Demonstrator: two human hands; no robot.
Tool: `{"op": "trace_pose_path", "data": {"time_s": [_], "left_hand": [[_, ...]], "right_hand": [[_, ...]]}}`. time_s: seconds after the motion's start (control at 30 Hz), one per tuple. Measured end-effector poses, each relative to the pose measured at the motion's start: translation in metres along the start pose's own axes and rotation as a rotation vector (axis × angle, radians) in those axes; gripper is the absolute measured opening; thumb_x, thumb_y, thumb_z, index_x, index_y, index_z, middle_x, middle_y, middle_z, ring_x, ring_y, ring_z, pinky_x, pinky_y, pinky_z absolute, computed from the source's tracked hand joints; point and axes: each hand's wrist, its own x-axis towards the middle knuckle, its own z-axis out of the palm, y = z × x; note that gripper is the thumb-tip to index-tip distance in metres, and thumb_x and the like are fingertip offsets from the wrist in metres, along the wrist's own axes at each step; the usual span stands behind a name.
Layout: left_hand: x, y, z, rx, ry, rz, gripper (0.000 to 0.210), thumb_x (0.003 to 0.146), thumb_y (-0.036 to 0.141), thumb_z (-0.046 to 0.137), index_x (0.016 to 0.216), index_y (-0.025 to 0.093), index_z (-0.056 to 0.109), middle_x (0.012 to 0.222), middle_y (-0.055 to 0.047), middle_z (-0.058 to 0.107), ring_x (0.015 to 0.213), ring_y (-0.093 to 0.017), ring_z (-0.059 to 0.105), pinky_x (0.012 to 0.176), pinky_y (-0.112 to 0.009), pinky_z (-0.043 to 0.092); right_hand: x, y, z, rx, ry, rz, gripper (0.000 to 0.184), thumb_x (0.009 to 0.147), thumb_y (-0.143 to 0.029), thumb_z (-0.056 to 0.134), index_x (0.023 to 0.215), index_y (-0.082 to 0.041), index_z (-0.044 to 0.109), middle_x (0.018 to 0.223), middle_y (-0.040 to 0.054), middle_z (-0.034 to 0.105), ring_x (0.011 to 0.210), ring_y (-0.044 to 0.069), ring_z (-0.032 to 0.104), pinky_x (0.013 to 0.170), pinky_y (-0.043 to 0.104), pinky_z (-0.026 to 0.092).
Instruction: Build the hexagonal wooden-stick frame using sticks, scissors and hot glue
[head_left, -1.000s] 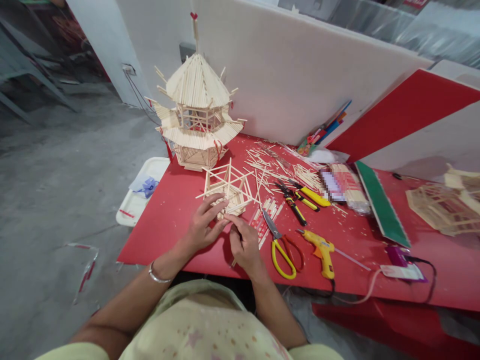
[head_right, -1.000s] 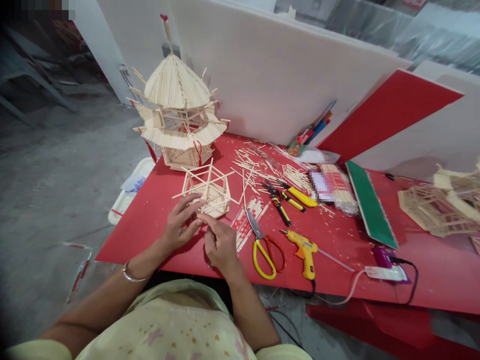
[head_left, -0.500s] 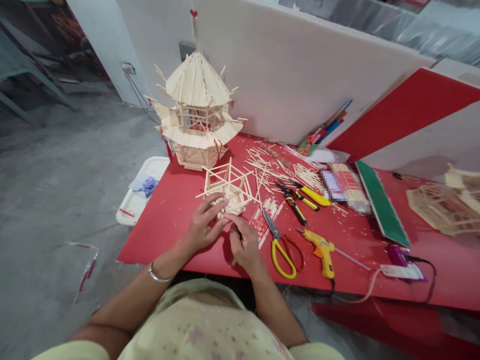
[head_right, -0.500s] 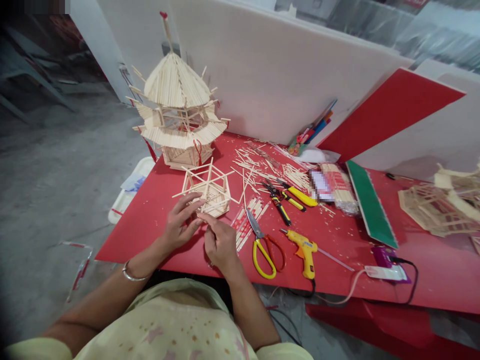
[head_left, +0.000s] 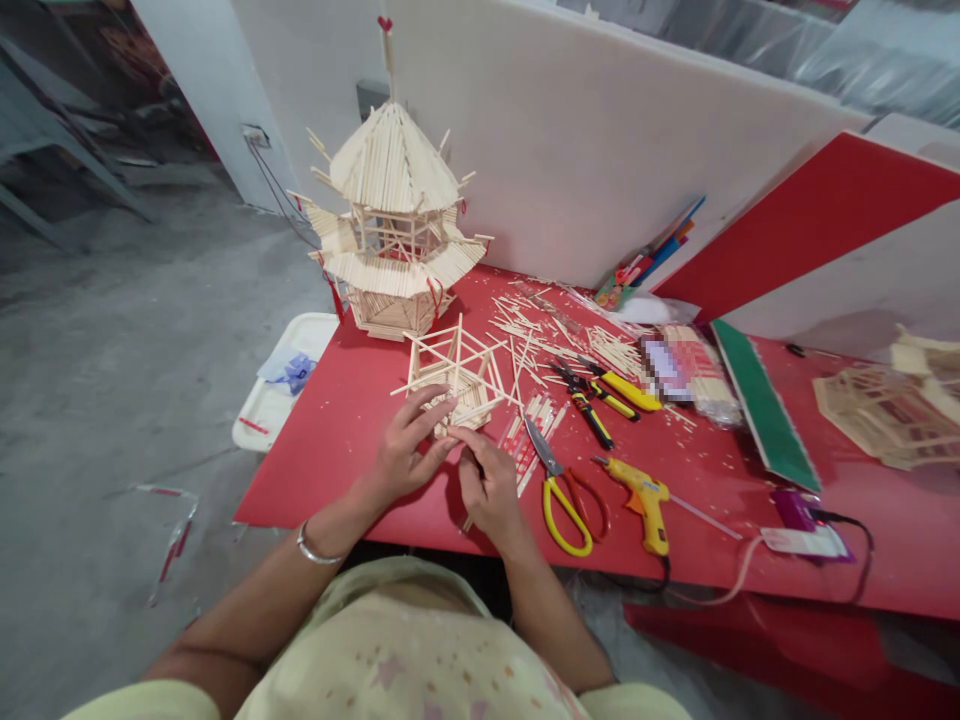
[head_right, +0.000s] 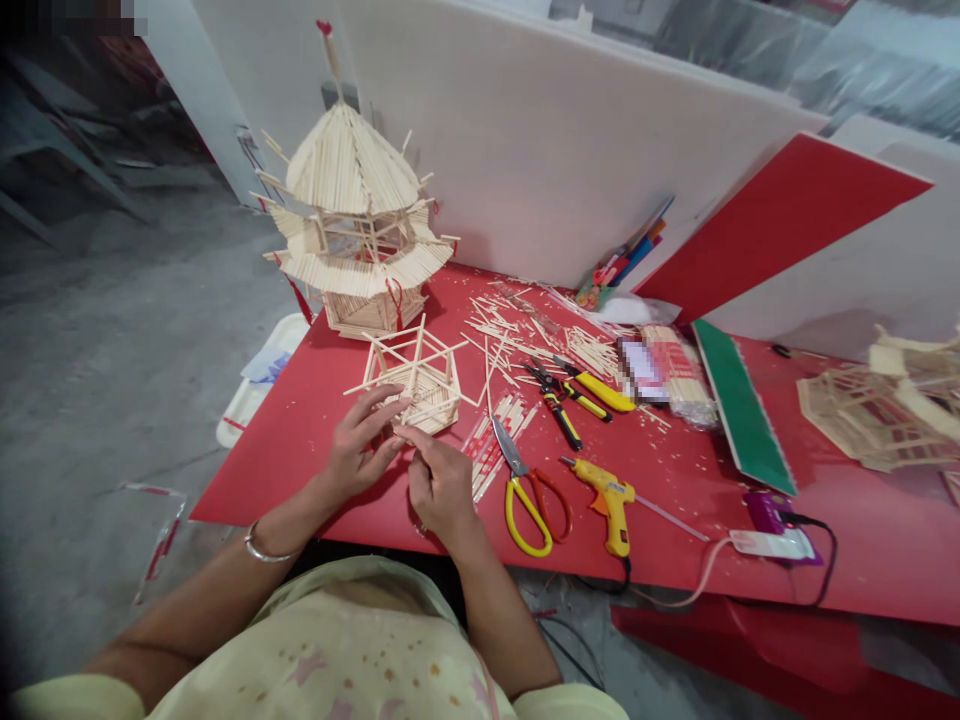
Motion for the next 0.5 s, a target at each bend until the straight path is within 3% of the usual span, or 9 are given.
{"op": "trace_pose_path", "data": {"time_s": [0.5], "left_hand": [[0.0006,0.0000,-0.0001,-0.005,0.004,0.007,0.047,0.100,0.028,0.063,0.146,0.022,0.058,0.145,-0.020,0.058,0.134,-0.031,0.061,0.106,-0.050,0.056]], "right_hand": [[-0.0005,0.0008,0.0006,-0.002,0.001,-0.013,0.051,0.098,-0.008,0.048,0.143,-0.031,0.062,0.128,0.0026,0.077,0.110,0.017,0.076,0.098,0.033,0.062]]}}
